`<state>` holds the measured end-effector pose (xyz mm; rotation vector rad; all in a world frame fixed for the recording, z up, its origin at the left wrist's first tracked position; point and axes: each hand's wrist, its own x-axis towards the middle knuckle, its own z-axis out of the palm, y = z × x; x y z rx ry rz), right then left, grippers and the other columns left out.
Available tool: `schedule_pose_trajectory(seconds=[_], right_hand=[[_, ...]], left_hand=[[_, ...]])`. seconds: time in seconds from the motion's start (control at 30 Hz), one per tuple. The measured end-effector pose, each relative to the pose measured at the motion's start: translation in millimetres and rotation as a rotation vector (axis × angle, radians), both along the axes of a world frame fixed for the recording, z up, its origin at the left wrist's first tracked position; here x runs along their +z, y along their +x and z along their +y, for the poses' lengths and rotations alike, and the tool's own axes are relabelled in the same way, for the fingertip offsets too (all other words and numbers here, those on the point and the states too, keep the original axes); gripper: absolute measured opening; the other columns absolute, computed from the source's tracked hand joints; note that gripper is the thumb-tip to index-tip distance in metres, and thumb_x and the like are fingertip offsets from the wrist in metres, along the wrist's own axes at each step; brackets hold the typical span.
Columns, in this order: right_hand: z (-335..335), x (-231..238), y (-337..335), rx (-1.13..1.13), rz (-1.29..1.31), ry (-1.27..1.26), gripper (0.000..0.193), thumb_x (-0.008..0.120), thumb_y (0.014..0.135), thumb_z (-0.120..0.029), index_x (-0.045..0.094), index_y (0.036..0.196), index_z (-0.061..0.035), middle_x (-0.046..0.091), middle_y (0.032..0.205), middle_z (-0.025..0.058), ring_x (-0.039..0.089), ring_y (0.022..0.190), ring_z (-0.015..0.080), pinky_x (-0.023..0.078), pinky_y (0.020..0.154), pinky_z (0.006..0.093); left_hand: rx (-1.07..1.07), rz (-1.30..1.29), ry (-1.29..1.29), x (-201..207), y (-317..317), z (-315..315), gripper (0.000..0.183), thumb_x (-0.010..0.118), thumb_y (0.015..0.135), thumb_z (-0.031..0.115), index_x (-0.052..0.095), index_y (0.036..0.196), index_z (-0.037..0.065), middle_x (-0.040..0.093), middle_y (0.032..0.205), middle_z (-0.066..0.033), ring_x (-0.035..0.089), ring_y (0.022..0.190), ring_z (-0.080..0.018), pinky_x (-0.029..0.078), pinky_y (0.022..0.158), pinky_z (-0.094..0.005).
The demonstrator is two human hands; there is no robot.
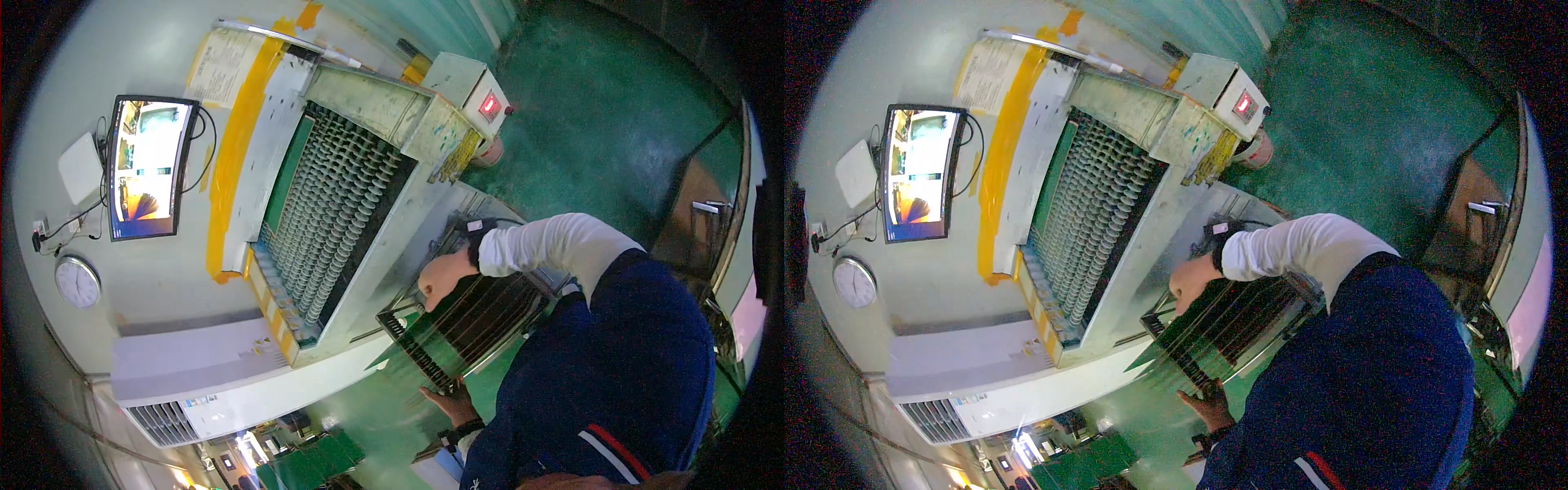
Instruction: Picking up metal or circuit board sheets from a machine output and loading them into a vertical storage rack.
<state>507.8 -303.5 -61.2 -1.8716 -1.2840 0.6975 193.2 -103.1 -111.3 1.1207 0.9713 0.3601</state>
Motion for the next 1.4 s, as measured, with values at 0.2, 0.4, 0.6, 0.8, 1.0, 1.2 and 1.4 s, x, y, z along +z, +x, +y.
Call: schedule_pose_trajectory(seconds=[0.2, 0.4, 0.6, 0.8, 1.0, 1.2, 1.4], right_hand=[[33.6, 12.8, -22.7, 0.024, -0.05, -0.05, 0.052, 0.058, 0.081, -0.044, 0.049, 0.054, -0.0006, 0.04, 0.047, 0.0081, 0.041, 0.045, 0.026, 0.03, 0.048, 0.0445], [67.8, -7.8, -27.5, -0.079, -0.091, -0.193, 0.041, 0.057, 0.081, -0.039, 0.062, 0.069, 0.0005, 0.058, 0.063, 0.0146, 0.057, 0.062, 0.032, 0.042, 0.059, 0.0473], [91.5, 2.0, -34.1, 0.102, -0.243, -0.276, 0.028, 0.053, 0.078, -0.026, 0.063, 0.078, 0.0004, 0.061, 0.072, 0.0174, 0.058, 0.069, 0.0354, 0.044, 0.065, 0.0481], [126.8, -2.3, -38.7, 0.043, -0.319, -0.395, 0.023, 0.059, 0.076, -0.02, 0.061, 0.079, 0.0025, 0.06, 0.074, 0.0185, 0.058, 0.071, 0.036, 0.045, 0.064, 0.0479], [152.3, 5.4, -56.0, 0.04, -0.492, -0.349, 0.017, 0.056, 0.08, -0.013, 0.062, 0.081, 0.003, 0.06, 0.074, 0.0204, 0.059, 0.071, 0.0358, 0.047, 0.064, 0.0472], [152.6, 0.9, -77.0, -0.021, -0.678, -0.156, 0.012, 0.059, 0.072, -0.014, 0.062, 0.069, -0.0027, 0.058, 0.062, 0.0183, 0.058, 0.063, 0.038, 0.045, 0.058, 0.0483], [157.4, 74.2, -78.0, -0.051, -0.616, -0.174, 0.019, 0.064, 0.073, -0.02, 0.062, 0.074, -0.0014, 0.059, 0.07, 0.0228, 0.058, 0.069, 0.0412, 0.045, 0.063, 0.049]], left_hand=[[-0.015, -0.099, -0.205, -32.2, -11.9, 35.7, 0.072, 0.058, 0.077, 0.06, 0.039, 0.128, 0.013, 0.048, 0.118, -0.0091, 0.046, 0.099, -0.0283, 0.042, 0.085, -0.0428], [0.047, -0.134, -0.245, 5.2, -3.8, 10.6, 0.061, 0.058, 0.08, 0.056, 0.043, 0.124, 0.016, 0.05, 0.117, -0.0056, 0.046, 0.102, -0.0314, 0.042, 0.086, -0.0471], [0.001, -0.115, -0.208, 10.5, -7.9, 15.7, 0.07, 0.057, 0.081, 0.056, 0.032, 0.134, 0.019, 0.034, 0.131, -0.013, 0.04, 0.112, -0.0323, 0.04, 0.093, -0.0443], [0.07, -0.179, -0.285, -4.3, -11.6, 24.4, 0.086, 0.062, 0.08, 0.048, 0.012, 0.144, 0.02, 0.02, 0.143, -0.0163, 0.037, 0.118, -0.0362, 0.042, 0.092, -0.0475], [0.147, -0.111, -0.307, 13.9, -7.8, 29.1, 0.108, 0.069, 0.076, 0.044, -0.012, 0.143, 0.018, 0.022, 0.143, -0.0162, 0.038, 0.117, -0.0351, 0.043, 0.087, -0.0462], [0.09, -0.146, -0.425, 25.0, -24.4, 43.9, 0.104, 0.069, 0.076, 0.047, -0.004, 0.143, 0.014, 0.026, 0.142, -0.0105, 0.039, 0.116, -0.0332, 0.043, 0.084, -0.0444], [0.105, -0.139, -0.484, 18.7, -33.1, 70.5, 0.095, 0.068, 0.076, 0.047, 0.008, 0.142, 0.013, 0.028, 0.139, -0.0093, 0.041, 0.114, -0.0319, 0.045, 0.085, -0.0435]])
